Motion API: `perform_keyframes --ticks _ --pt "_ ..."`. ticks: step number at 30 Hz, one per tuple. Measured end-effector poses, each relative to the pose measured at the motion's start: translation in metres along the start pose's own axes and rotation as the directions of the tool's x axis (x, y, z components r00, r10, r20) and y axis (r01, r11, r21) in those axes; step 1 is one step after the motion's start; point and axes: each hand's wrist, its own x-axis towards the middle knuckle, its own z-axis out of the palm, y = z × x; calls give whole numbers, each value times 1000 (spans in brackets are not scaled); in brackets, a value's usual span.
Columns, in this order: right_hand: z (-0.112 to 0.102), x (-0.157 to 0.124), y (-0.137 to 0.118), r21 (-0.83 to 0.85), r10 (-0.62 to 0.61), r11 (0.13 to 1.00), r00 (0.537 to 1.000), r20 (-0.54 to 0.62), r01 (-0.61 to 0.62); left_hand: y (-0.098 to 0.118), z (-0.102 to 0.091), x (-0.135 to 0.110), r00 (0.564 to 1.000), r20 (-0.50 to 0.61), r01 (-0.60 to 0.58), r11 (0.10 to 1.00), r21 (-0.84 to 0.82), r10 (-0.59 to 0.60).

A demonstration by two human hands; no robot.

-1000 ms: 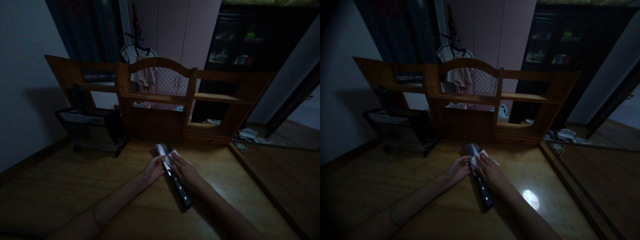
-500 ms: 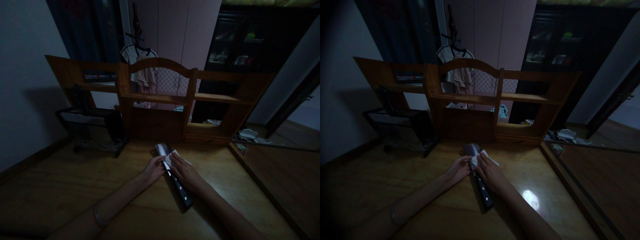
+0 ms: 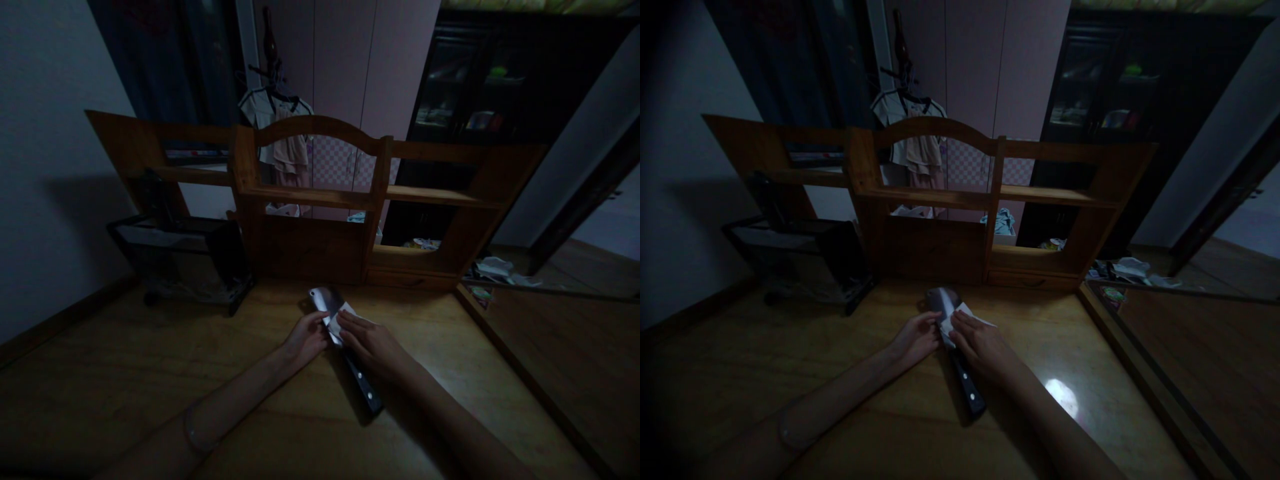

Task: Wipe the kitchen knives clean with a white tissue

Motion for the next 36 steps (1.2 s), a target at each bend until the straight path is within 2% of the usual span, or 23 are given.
perform_keyframes --ticks 4,11,17,23,27,32,36 --pt "4 0 3 5 14 1000 1000 4 -14 -1 1 0 1000 -21 -7 1000 10 8" --pt "11 1 10 -21 52 998 999 13 -52 -1 1 1 1000 13 4 1000 11 -4" --pt "10 1 12 -31 51 998 999 -9 -52 1 8 -3 1000 4 14 999 44 -14" --pt "10 2 11 -43 51 998 999 -15 -52 1 4 0 1000 21 -1 998 58 0" --pt "10 1 13 -37 54 998 998 -23 -55 2 3 0 999 23 30 996 88 -32" --pt "9 0 14 -42 59 997 998 7 -59 1 1 -1 994 84 57 995 76 -63" --pt "7 1 10 -28 33 999 999 32 -32 2 0 -2 996 74 47 998 38 -50"
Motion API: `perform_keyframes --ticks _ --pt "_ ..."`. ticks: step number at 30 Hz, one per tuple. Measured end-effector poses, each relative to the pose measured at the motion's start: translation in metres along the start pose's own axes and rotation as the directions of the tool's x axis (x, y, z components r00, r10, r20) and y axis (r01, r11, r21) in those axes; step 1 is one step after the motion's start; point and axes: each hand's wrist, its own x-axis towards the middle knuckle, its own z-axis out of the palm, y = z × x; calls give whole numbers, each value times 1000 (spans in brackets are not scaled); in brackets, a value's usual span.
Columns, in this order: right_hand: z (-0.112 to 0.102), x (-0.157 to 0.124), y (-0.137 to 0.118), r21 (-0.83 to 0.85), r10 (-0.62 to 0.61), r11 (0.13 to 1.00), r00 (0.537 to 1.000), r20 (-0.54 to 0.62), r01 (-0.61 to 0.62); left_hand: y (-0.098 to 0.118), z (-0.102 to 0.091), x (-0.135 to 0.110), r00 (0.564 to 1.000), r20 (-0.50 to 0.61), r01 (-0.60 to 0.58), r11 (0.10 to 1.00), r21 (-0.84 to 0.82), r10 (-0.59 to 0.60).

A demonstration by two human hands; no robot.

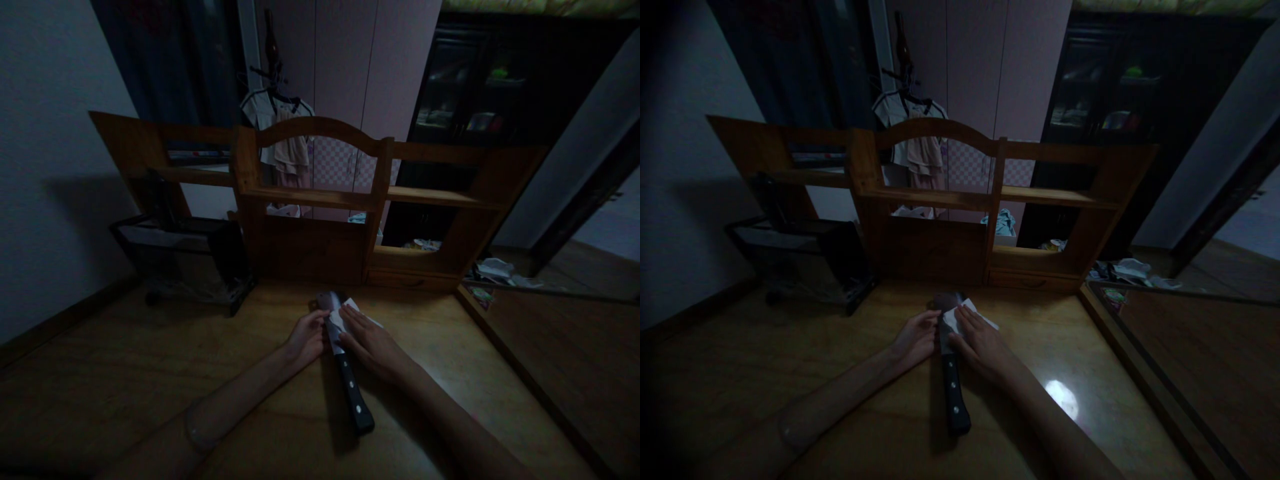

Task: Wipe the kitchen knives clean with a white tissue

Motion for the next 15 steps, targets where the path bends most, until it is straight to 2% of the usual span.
perform_keyframes --ticks 6,15 --pt "-6 -1 -8 21 -35 999 999 -4 35 1 2 -2 1000 -26 -12 999 -30 11" --pt "-14 -1 -12 15 -65 998 998 -11 65 2 4 -4 1000 9 -11 997 -72 12"
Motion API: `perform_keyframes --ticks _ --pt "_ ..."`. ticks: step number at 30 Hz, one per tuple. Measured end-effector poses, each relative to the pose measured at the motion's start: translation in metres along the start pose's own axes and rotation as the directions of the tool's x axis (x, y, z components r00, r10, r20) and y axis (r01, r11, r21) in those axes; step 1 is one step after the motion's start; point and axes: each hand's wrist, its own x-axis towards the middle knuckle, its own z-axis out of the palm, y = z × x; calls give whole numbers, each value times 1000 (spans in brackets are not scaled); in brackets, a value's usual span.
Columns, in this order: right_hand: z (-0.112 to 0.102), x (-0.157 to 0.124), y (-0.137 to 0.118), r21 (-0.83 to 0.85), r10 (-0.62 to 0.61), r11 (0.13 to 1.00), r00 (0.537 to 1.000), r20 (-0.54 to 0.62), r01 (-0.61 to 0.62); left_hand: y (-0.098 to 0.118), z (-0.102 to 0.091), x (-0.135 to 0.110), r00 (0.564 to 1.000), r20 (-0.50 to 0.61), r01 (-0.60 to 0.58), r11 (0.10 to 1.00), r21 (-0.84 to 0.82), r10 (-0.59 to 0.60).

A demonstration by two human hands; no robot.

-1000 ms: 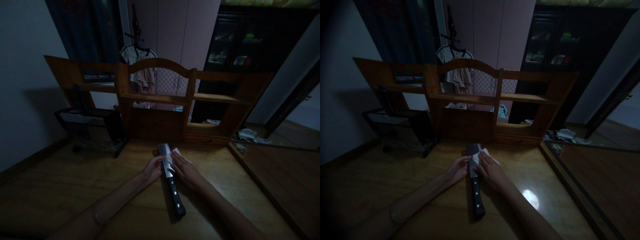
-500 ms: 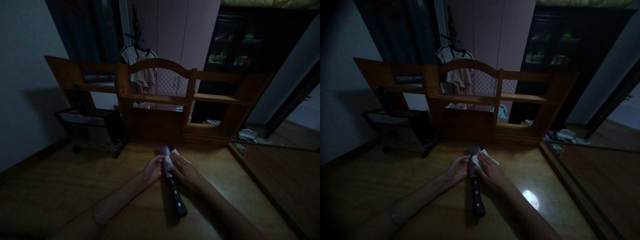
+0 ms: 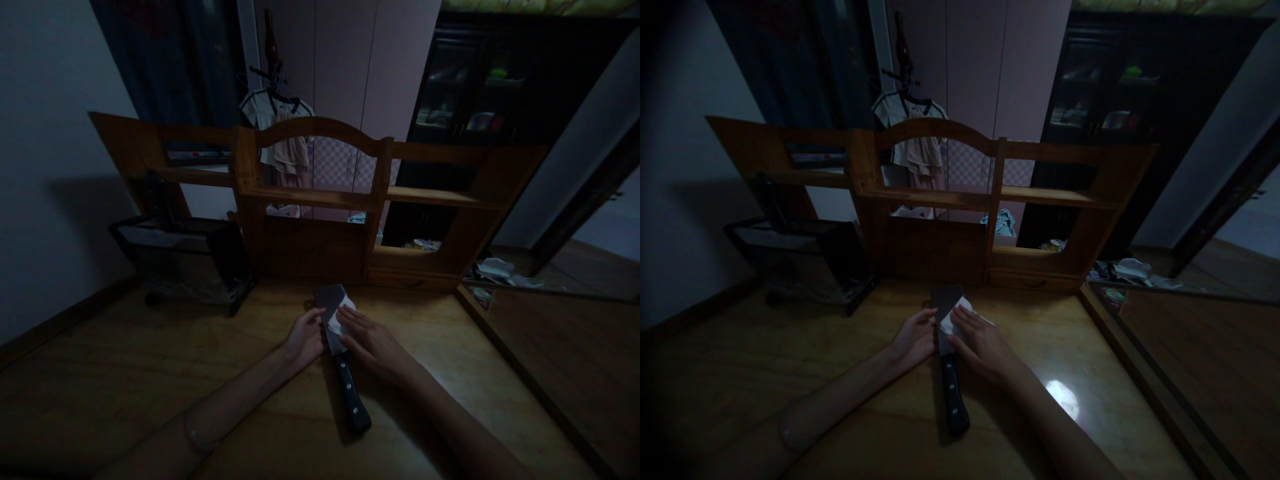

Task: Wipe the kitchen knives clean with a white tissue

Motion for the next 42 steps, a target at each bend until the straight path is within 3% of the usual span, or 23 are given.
perform_keyframes --ticks 6,24,29,35,42 --pt "-2 1 -3 3 -11 1000 1000 -13 11 1 6 -2 1000 -3 -8 999 -46 8" --pt "4 0 -1 -25 -77 997 996 -50 76 0 -2 2 1000 15 7 999 -33 -6" --pt "7 1 -2 -27 -50 998 996 -75 49 0 -3 2 999 32 20 1000 -17 -20" --pt "16 2 -2 37 48 999 966 -255 -40 0 -7 3 999 35 9 1000 5 -9" --pt "21 2 8 32 101 995 962 -256 -96 -1 -3 2 997 78 2 999 -34 1"
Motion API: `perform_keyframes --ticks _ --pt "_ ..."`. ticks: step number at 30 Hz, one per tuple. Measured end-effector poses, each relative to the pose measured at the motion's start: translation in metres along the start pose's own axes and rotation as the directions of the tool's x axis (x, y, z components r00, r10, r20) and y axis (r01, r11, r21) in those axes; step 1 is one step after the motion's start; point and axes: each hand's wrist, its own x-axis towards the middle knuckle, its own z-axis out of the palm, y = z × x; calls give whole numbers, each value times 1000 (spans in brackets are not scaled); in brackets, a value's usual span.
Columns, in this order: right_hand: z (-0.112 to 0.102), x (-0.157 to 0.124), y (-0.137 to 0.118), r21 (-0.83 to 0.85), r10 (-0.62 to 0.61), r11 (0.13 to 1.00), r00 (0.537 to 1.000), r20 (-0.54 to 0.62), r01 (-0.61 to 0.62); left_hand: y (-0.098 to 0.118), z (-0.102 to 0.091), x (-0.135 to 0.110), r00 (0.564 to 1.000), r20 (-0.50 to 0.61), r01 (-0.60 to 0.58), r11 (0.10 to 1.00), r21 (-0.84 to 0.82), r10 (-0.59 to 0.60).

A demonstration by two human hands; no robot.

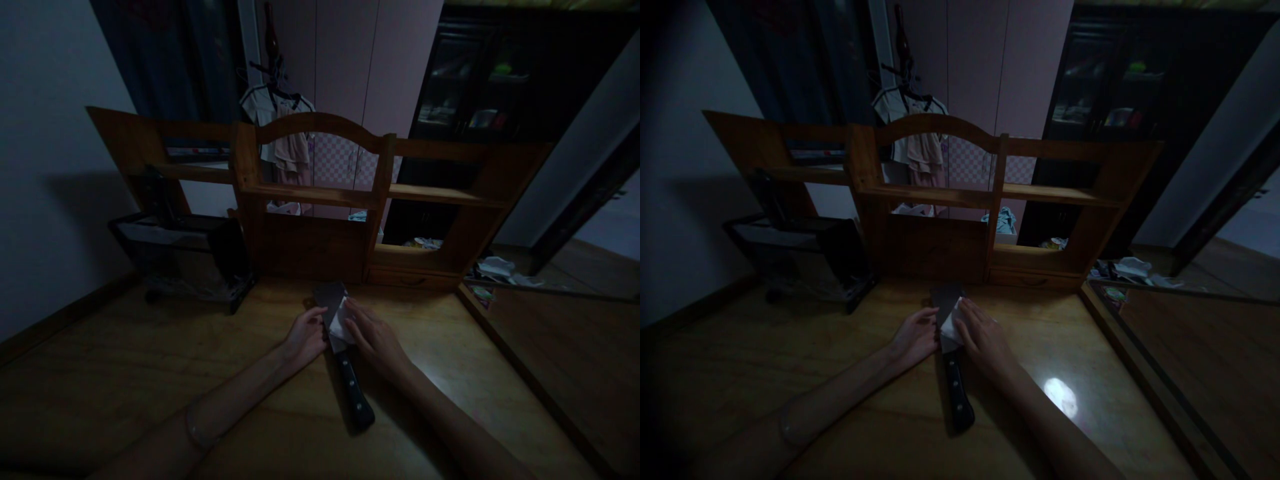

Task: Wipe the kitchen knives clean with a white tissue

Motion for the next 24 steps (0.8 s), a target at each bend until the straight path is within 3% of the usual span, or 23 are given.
perform_keyframes --ticks 5,11,17,24 --pt "-8 2 -11 -52 -166 983 978 129 174 0 0 0 1000 -16 6 1000 -12 -6" --pt "-20 2 -36 35 -363 927 871 330 373 0 -1 0 998 -60 3 1000 8 -2" --pt "-21 0 -36 122 -313 950 891 329 289 1 5 0 996 -77 41 999 27 -39" --pt "-21 -4 -27 207 -194 969 938 286 137 0 2 -1 995 -93 -27 999 28 29"
